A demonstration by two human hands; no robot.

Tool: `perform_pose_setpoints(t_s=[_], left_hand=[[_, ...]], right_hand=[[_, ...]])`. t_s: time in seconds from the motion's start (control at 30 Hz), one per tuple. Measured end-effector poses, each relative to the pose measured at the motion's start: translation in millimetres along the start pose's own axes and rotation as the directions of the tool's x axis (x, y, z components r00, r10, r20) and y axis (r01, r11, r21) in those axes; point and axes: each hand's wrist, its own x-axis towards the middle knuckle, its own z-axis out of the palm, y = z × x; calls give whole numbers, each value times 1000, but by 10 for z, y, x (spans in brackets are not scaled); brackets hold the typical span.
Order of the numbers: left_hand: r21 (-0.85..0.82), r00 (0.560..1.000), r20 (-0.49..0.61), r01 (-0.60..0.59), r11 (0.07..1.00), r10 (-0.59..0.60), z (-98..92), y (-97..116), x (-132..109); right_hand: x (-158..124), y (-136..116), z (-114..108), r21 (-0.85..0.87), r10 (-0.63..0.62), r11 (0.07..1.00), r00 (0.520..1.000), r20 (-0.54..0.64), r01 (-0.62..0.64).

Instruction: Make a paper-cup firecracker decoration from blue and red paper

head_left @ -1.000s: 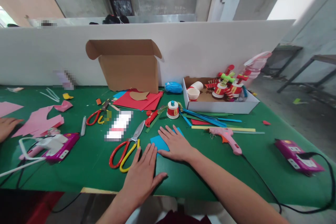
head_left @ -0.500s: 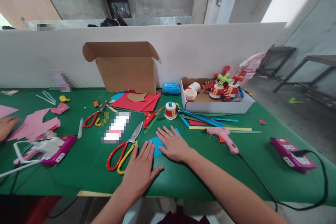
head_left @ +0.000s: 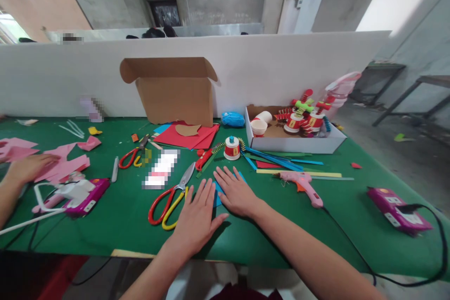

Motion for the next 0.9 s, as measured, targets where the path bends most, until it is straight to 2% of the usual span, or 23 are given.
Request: perform_pose_setpoints(t_s=[0.2, 0.5, 0.6, 0.73, 0.8, 0.9], left_hand=[[-41, 997, 19, -70, 997, 71, 216, 24, 106], [-15, 997, -41, -66, 998, 66, 305, -97, -143], [-6, 996, -53, -70, 998, 70, 251, -127, -203], [36, 994, -44, -94, 995, 96, 50, -190, -146], [62, 985, -29, -167, 984, 169, -51, -217, -61], [89, 960, -15, -276, 957, 278, -117, -218, 79]], right_hand=[[-32, 41, 28, -24, 76, 997, 997, 13, -76], [-39, 48, 40, -21, 77, 997, 996, 35, -76], [-33, 58, 50, -13, 74, 997, 997, 33, -73], [-5, 137, -35, 111, 109, 988, 994, -6, -107], [4, 207, -106, 197, 159, 971, 982, -99, -138], [1, 303, -187, 309, 223, 941, 938, -267, -136]])
